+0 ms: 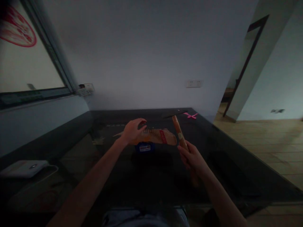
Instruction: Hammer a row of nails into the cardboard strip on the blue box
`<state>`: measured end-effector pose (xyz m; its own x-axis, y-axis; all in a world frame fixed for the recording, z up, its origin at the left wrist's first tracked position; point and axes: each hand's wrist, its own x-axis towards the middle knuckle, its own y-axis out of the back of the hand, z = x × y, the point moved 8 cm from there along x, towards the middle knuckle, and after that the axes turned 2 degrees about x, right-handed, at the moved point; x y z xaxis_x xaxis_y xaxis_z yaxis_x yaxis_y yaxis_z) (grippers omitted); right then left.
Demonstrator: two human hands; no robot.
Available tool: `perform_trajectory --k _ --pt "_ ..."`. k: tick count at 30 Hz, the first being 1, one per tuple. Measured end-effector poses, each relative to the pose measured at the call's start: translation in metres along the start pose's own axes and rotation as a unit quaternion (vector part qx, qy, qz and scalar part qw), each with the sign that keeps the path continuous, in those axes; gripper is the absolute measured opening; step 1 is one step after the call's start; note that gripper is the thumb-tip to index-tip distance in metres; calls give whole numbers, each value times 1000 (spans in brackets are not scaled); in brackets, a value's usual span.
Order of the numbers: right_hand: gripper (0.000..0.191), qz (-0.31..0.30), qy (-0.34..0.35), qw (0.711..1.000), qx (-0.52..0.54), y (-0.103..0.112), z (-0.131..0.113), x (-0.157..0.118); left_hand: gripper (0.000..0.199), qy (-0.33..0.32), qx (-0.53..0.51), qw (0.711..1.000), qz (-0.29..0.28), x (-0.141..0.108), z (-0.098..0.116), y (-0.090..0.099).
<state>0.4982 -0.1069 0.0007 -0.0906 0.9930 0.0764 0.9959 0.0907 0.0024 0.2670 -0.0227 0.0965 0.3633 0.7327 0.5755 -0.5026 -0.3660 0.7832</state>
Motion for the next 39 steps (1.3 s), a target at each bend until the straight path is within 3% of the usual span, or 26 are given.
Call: perform_trajectory --k 4,7,9,12,15,17,21,26,31,36,39 --pt "30 5 14 990 143 -6 12 4 21 65 -44 992 101 -37 -34 33" --pt "31 6 20 984 176 -3 11 4 24 159 -90 971 153 -72 -80 36" --pt "32 11 21 984 175 1 10 2 23 224 -112 959 130 -87 -114 22" --pt "34 10 28 985 170 3 10 1 17 285 -156 946 14 -96 -153 -18" --pt "35 -1 28 987 160 -1 12 1 15 291 -188 936 -64 -99 -168 -45" --pt "35 -10 24 988 153 -5 14 2 17 277 -199 935 -99 -99 -164 -52" --pt "28 -21 31 989 142 -11 17 0 36 205 -225 941 -148 -96 -136 -55" --pt "30 -38 50 992 114 -15 14 -6 65 181 -297 917 -195 -101 -102 -68" --pt "29 -43 59 992 104 -17 13 -7 66 166 -285 933 -143 -99 -83 -77" --pt "35 -38 79 990 113 -15 1 -8 61 209 -250 940 -106 -101 -84 -87" --pt "32 -18 101 989 103 -1 -14 -14 62 195 -245 946 -84 -99 -83 -89"
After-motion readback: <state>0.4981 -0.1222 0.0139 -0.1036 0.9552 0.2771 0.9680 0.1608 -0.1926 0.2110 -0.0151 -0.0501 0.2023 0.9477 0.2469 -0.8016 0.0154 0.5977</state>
